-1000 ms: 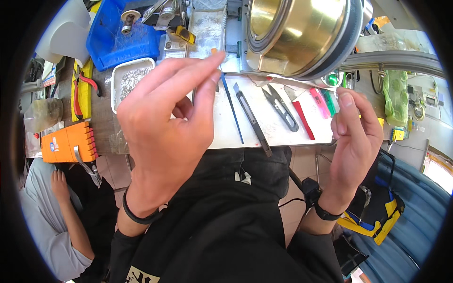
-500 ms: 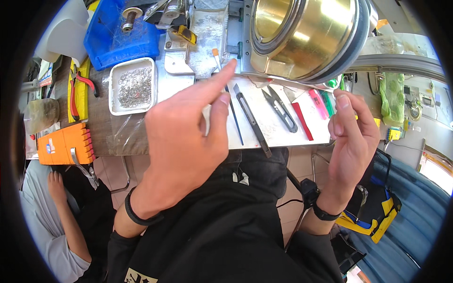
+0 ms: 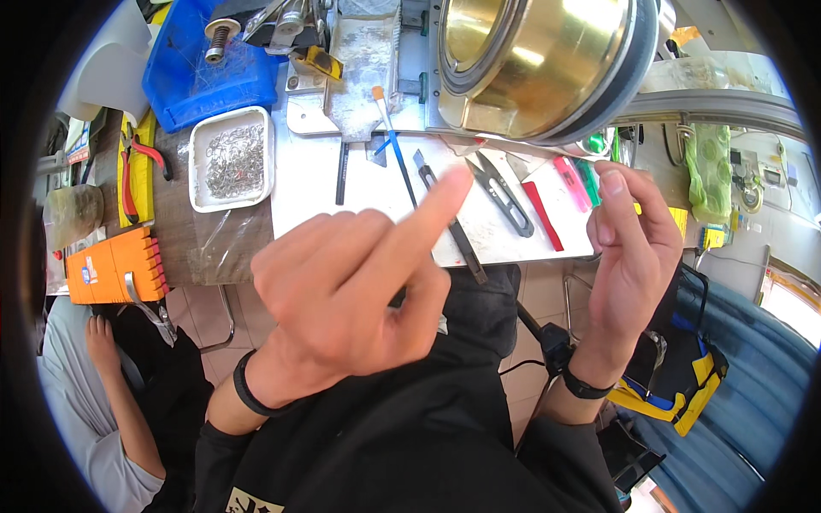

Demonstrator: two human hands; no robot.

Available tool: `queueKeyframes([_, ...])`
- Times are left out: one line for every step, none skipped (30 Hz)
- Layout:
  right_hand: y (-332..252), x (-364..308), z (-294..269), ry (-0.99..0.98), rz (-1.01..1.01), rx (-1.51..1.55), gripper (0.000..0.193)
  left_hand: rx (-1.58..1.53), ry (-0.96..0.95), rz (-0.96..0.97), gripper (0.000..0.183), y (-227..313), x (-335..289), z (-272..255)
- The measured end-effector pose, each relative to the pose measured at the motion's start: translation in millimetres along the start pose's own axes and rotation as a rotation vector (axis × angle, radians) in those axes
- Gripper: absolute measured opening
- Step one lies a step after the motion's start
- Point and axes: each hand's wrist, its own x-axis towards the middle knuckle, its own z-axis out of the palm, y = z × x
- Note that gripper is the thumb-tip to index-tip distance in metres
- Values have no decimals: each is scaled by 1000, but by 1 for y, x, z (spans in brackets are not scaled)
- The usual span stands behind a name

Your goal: Assembling a small metal component using glue, a lighter for heat, and pliers for manipulation.

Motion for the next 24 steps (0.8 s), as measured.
queueKeyframes([0,0,0,1,0,0,19,0,0,0,58,1,-4,0])
queueKeyframes([1,-1,0,6,2,1,19,-57,16,1,54,1,-9,1])
queueKeyframes([1,-1,0,11,3,3,19,-113,32,2,51,0,-12,2])
queueKeyframes([2,-1,1,8,3,3,19,-111,33,1,51,-1,-14,1])
queueKeyframes([2,-1,0,1,10,-25,21,-128,18,-33,50,-2,-12,-2])
queueKeyframes([1,-2,0,-6,18,-53,23,-144,2,-68,50,-2,-10,-4])
queueKeyframes([0,-2,0,-5,17,-56,23,-147,3,-68,50,-1,-7,-5])
queueKeyframes([0,-2,2,0,19,-63,23,-136,-1,-95,52,-2,-4,-5])
queueKeyframes([-1,-2,3,4,21,-70,23,-124,-4,-123,55,-3,-2,-4])
queueKeyframes([0,-2,1,4,20,-72,23,-125,-3,-123,55,-4,-1,-3])
queueKeyframes([2,-2,-2,-16,23,-58,23,-100,17,-94,57,-6,-1,-2])
queueKeyframes([2,-2,-3,-37,25,-44,23,-76,37,-65,60,-7,-1,0])
queueKeyframes([2,-1,-2,-38,25,-45,23,-76,39,-65,60,-9,-1,2])
queueKeyframes([2,-1,1,-18,24,-30,22,-69,53,-56,62,-9,-2,4])
queueKeyframes([2,-1,3,3,23,-15,21,-62,67,-46,65,-10,-2,6])
queueKeyframes([2,-1,5,2,24,-15,21,-61,68,-48,65,-9,-1,4])
queueKeyframes([1,-2,5,4,24,-17,21,33,28,-8,66,-6,1,1])
queueKeyframes([-1,-2,6,7,23,-18,21,128,-12,32,68,-5,3,-1])
queueKeyframes([-1,-2,5,9,23,-21,21,125,-11,32,68,-5,3,2])
queueKeyframes([-1,-2,3,-25,26,-26,22,240,-15,76,66,-7,2,6])
queueKeyframes([-1,-3,2,-59,29,-31,22,356,-20,119,65,-7,2,8])
queueKeyframes([-1,-3,3,-60,28,-30,22,358,-19,119,65,-7,3,7])
queueKeyframes([-1,-3,2,-64,25,-35,22,383,-46,127,65,-7,4,7])
queueKeyframes([-1,-3,2,-69,22,-39,22,410,-73,134,65,-6,5,6])
